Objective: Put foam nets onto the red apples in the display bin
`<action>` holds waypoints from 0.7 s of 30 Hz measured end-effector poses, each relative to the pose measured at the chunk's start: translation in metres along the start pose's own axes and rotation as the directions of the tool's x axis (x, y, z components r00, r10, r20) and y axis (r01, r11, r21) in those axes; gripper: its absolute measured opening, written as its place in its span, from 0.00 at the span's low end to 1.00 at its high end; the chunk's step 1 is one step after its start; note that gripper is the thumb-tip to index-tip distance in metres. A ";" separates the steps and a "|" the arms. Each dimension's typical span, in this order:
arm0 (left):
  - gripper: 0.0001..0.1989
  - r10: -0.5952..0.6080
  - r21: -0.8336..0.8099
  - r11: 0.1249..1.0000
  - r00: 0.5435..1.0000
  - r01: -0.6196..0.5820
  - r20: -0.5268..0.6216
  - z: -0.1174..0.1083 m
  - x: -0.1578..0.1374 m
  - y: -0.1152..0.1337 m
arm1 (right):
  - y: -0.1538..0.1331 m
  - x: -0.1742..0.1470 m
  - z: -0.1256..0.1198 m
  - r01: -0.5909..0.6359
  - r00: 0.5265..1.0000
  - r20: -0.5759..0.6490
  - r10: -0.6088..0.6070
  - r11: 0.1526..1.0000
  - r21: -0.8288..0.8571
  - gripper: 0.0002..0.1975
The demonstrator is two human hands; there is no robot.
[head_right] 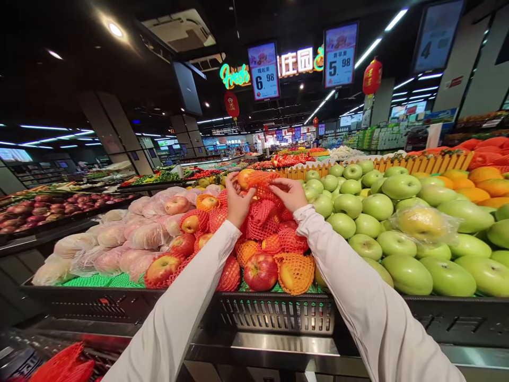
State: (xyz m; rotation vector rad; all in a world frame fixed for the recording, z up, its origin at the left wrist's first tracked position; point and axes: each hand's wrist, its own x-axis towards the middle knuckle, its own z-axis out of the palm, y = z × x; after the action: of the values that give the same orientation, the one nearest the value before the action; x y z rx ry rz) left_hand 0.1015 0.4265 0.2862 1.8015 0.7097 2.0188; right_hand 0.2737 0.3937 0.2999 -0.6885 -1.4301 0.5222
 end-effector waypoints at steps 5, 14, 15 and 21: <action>0.30 0.020 -0.060 0.998 0.984 -0.009 0.177 0.003 -0.005 0.010 | 0.000 0.004 -0.002 0.038 0.999 0.007 -0.038 0.999 -0.031 0.16; 0.32 0.105 -0.033 0.994 0.936 -0.100 0.336 -0.003 -0.004 0.012 | -0.020 -0.009 0.003 -0.218 0.974 0.084 0.212 0.972 0.083 0.19; 0.31 0.123 -0.037 0.992 0.927 -0.118 0.354 -0.003 -0.003 0.010 | -0.021 -0.009 0.003 -0.258 0.964 0.093 0.249 0.960 0.108 0.19; 0.32 0.058 -0.093 0.995 0.908 -0.021 0.415 -0.002 -0.005 0.013 | -0.025 -0.009 0.006 -0.377 0.926 0.040 0.376 0.909 0.179 0.24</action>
State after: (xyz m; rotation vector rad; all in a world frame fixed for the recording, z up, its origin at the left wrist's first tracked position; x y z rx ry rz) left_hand 0.1015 0.4128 0.2895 2.1112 0.4491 1.5721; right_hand 0.2651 0.3707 0.3116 -0.8186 -1.2369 0.9468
